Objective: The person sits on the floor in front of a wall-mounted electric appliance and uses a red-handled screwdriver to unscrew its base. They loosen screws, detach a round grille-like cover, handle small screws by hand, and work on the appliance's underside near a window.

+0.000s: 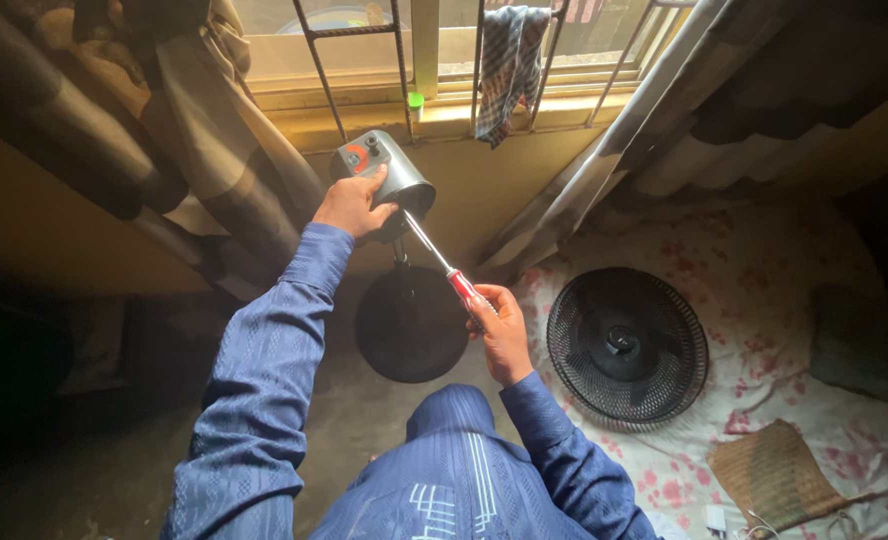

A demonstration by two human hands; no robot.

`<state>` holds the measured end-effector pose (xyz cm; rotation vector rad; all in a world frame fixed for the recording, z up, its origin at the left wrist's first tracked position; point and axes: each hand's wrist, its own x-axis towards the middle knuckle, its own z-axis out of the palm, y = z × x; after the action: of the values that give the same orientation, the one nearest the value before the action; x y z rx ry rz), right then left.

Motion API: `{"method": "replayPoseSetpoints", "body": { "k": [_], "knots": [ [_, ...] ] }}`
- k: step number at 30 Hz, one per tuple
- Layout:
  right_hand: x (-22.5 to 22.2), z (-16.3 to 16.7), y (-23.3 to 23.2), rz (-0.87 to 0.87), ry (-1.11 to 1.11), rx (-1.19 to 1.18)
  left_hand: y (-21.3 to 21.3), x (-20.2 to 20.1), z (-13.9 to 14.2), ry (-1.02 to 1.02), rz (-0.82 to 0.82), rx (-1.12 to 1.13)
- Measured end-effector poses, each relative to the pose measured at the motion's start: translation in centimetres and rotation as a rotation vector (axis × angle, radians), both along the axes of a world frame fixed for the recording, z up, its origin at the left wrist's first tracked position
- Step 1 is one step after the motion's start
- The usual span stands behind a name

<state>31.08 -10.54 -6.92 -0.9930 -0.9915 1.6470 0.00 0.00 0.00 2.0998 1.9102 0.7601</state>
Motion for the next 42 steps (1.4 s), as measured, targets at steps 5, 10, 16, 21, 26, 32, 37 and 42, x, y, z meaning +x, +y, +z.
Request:
{"method": "replayPoseSetpoints", "body": {
  "k": [5, 10, 16, 21, 26, 32, 37, 42],
  "knots": [
    [0.1, -0.1, -0.1, -0.007, 0.002, -0.010, 0.0, -0.1, -0.4, -0.058, -0.002, 0.068],
    [-0.3, -0.3, 0.2, -0.006, -0.009, -0.007, 0.0, -0.3, -0.9, -0.076, 0.006, 0.084],
    [-0.6, -0.3, 0.2, 0.001, -0.023, -0.013, -0.1, -0.3, -0.7, -0.105, -0.024, 0.124],
    [-0.5, -0.3, 0.4, -0.007, -0.007, -0.017, -0.6, 0.1, -0.1, -0.213, 0.020, 0.059],
    [-0.1, -0.2, 0.2, 0.003, -0.014, -0.024, -1.0, 0.6, -0.6, -0.307, 0.065, 0.103],
    [0.6, 0.5, -0.7, 0.017, 0.028, 0.020, -1.4, 1.1, -5.5, -0.784, 0.263, 0.526],
    [1.3, 1.2, -1.6, 0.009, 0.021, -0.019, -4.2, 4.7, -11.3, -1.586, 0.753, 0.339],
    [2.6, 2.1, -2.7, 0.023, 0.064, -0.013, -6.0, 7.6, -13.3, -2.253, 0.366, -0.320]
  ]
}}
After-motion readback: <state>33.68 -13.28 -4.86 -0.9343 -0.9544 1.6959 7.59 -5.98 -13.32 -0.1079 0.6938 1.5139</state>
